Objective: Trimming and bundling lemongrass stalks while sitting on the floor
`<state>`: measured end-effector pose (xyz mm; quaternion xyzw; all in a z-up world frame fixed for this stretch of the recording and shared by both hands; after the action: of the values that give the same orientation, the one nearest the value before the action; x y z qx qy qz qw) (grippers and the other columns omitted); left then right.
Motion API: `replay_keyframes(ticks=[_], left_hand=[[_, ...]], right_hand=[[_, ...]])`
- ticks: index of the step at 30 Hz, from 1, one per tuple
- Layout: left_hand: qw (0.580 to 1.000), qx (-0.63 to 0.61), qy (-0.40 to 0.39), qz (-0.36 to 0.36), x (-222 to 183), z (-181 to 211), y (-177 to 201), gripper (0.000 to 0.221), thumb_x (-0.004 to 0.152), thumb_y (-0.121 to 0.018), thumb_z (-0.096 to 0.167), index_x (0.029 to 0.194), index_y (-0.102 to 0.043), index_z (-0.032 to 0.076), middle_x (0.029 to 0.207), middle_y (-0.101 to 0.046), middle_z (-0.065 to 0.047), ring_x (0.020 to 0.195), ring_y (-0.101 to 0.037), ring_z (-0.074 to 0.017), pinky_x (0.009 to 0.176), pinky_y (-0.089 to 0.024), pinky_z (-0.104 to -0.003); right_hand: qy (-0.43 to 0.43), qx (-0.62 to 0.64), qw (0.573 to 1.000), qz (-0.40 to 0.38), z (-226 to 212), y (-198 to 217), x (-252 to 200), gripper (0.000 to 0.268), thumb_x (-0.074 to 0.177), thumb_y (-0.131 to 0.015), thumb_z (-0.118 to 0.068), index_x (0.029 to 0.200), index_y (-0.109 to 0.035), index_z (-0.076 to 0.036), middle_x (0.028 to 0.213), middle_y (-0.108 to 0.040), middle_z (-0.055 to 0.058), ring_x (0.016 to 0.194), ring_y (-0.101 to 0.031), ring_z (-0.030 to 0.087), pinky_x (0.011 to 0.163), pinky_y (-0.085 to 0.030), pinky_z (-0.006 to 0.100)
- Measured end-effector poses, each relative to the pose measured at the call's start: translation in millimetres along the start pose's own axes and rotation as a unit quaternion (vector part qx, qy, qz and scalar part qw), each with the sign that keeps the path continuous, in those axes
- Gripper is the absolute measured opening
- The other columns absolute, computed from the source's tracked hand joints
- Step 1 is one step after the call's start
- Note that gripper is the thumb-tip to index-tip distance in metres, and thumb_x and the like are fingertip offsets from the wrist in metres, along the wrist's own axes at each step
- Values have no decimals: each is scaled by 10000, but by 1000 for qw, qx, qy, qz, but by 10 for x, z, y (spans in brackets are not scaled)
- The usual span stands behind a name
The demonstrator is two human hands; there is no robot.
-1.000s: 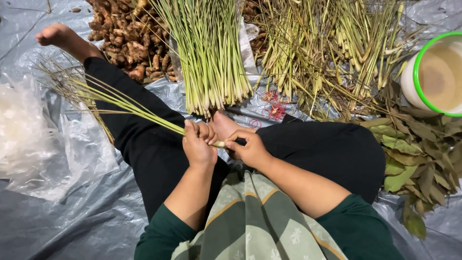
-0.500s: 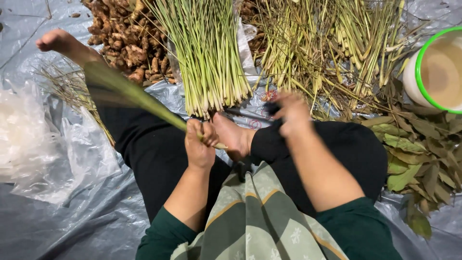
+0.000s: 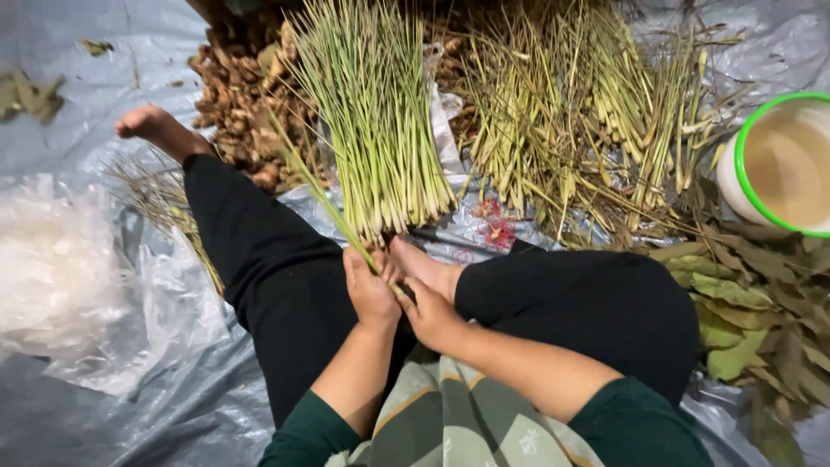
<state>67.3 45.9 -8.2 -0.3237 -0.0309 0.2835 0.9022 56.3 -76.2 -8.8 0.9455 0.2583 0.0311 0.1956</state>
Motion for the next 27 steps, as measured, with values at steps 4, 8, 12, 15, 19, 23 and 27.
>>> replay_keyframes(ticks=[4, 8, 12, 15, 19, 23, 27], left_hand=[[997, 46, 17, 58, 25, -12, 141, 286, 1122, -337, 442, 1103, -455, 182, 617, -288, 50, 414, -301, -72, 347, -306, -175], [995, 80, -35, 47, 395, 285, 26, 250, 1115, -350, 445, 1019, -409, 222, 628, -307, 55, 440, -357, -90, 385, -321, -191], [976, 216, -28, 30, 902, 466, -212, 172, 1060, -472, 113, 1226, -500, 79, 760, -415, 37, 582, -473, -79, 510, -492, -202], [950, 311, -25, -27, 1238, 434, -364, 273, 1054, -459, 91, 1302, -568, 64, 818, -468, 3, 653, -566, -100, 612, -555, -215], [817, 571, 24, -77, 1640, 212, -353, 501, 1033, -490, 240, 1507, -464, 78, 1355, -517, -159, 1198, -548, -306, 995, -484, -420], [766, 626, -138, -41, 1631, -204, 75, 575, 1005, -568, 238, 1516, -397, 34, 1491, -400, -270, 1375, -352, -434, 1133, -298, -537], [690, 697, -152, -122, 1429, -374, 27, 718, 959, -611, 302, 1591, -303, 154, 1652, -189, -214, 1511, -144, -484, 1203, -167, -620]], right_hand=[[-80, -132, 980, -123, 350, -128, 20, 508, 1058, -398, -588, 1124, -615, -133, 994, -746, 125, 1020, -722, 325, 872, -588, 420], [-124, -177, 950, -226, 406, 63, -30, 524, 1046, -408, -620, 1125, -689, -184, 1016, -761, 77, 1032, -727, 278, 895, -583, 399], [-121, -156, 930, -310, 115, 301, -78, 390, 1060, -497, -444, 1235, -655, -134, 1061, -748, 188, 1072, -702, 383, 907, -571, 478], [-130, -166, 931, -299, 120, 329, 7, 391, 1059, -501, -446, 1266, -638, -145, 1062, -749, 179, 1059, -710, 366, 886, -577, 462], [-80, -203, 942, -254, 346, 217, -44, 314, 990, -610, -400, 1144, -647, -129, 1045, -744, 119, 932, -687, 368, 840, -527, 446], [-74, -197, 938, -277, 463, 157, -30, 292, 975, -636, -369, 1141, -650, -129, 1013, -745, 110, 903, -687, 364, 810, -521, 446], [-67, -205, 933, -289, 537, 56, 6, 348, 966, -651, -370, 1191, -637, -106, 1069, -737, 133, 961, -682, 379, 853, -519, 451]])
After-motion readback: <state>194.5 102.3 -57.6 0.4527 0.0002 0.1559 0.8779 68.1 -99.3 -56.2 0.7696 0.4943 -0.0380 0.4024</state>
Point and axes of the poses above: each hand's wrist, its own x-axis towards the middle knuckle, its own y-axis out of the back of the hand, z = x × y, the point moved 2 cm from there along x, towards the middle knuckle
